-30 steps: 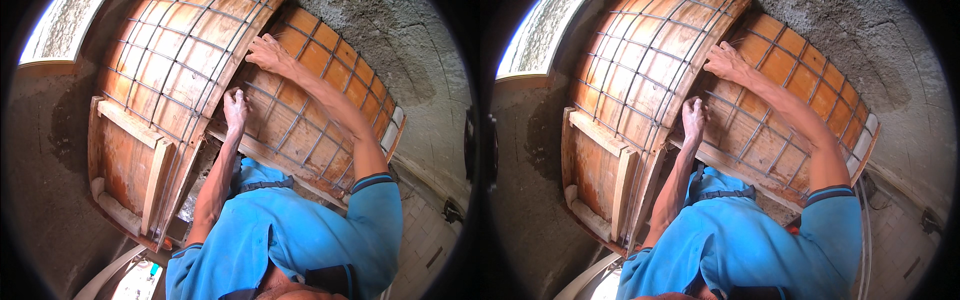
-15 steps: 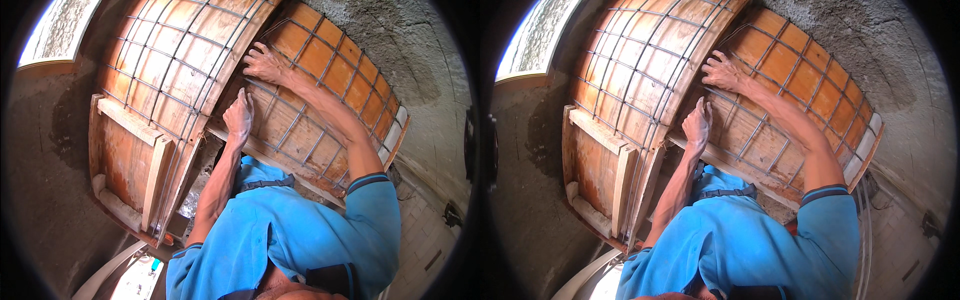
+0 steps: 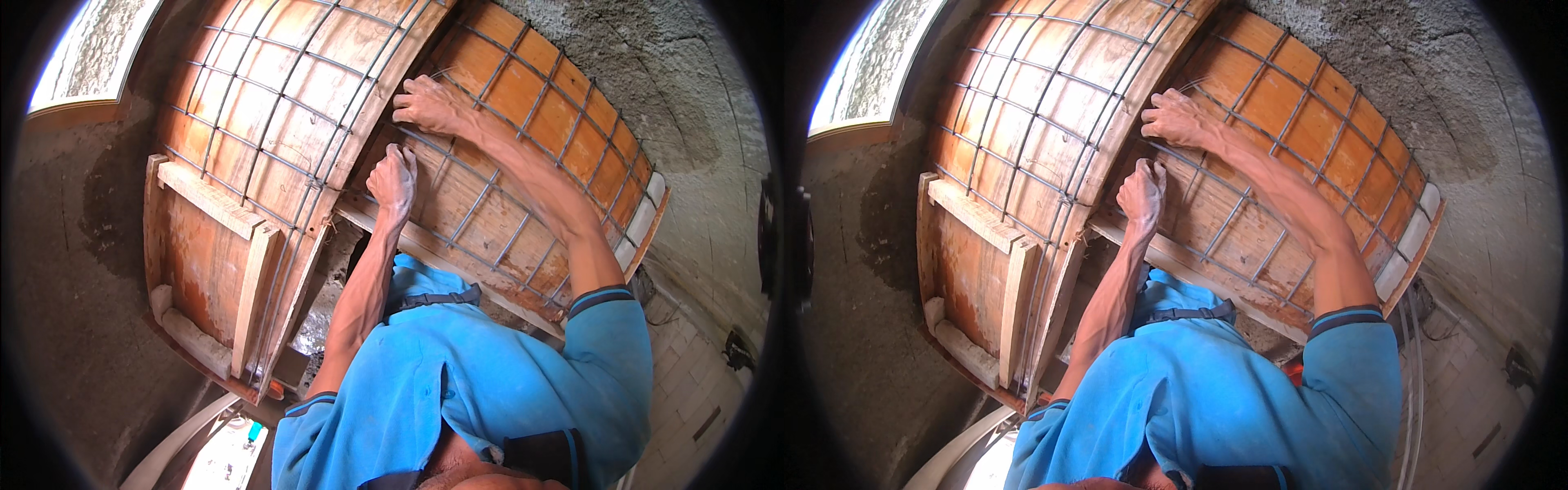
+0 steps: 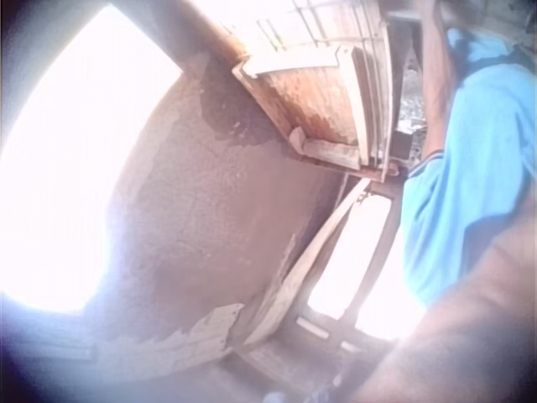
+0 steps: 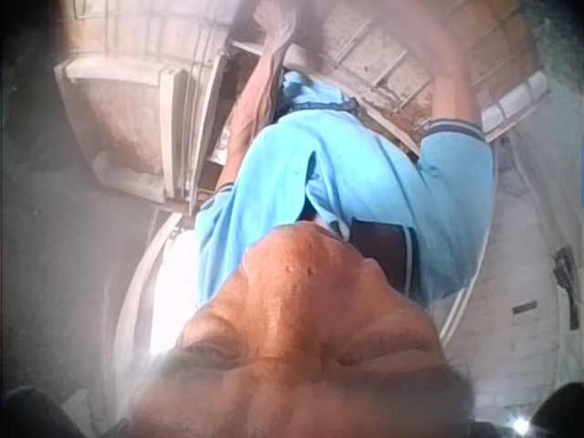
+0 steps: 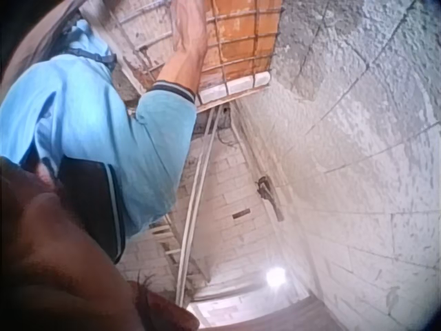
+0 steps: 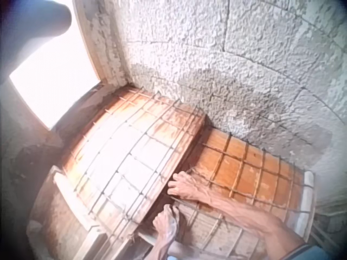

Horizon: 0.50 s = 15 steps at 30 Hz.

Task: The person fetches water in a red bucket and pours it onto a wooden formwork with a metal grid. They then use wire ties to secure the metal grid to the wooden structure, twisting the ties by hand at multiple intersections.

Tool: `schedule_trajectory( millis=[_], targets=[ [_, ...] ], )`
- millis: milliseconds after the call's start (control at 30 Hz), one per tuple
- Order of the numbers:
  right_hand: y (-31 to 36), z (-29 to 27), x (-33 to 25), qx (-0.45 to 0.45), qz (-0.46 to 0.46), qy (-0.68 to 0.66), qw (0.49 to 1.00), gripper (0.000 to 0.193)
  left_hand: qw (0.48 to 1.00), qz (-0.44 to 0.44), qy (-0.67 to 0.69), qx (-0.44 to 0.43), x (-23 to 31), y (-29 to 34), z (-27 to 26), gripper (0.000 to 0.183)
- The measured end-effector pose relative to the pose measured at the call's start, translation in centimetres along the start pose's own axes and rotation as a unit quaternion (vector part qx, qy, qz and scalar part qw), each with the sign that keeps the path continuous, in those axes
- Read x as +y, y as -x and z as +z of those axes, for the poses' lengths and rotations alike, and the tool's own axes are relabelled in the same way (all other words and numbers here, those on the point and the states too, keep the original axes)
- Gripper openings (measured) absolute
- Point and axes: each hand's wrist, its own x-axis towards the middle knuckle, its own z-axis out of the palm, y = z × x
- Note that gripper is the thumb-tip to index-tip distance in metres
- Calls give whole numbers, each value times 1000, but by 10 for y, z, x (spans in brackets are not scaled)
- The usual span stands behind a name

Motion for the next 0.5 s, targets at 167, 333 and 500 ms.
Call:
schedule_trajectory(
  millis=[167, 333, 500],
  targets=[
    [-3, -1, -3, -10, 10, 14, 1000, 19, 998, -37, 9, -45, 3, 2, -6, 32],
    [-9, -3, -5, -48, 32, 29, 998, 22, 999, -23, 15, -46, 3, 3, -3, 33],
    [-12, -23, -18, -103, 82, -6, 991, 27, 998, -15, 4, -53, -1, -4, 1, 27]
  ],
)
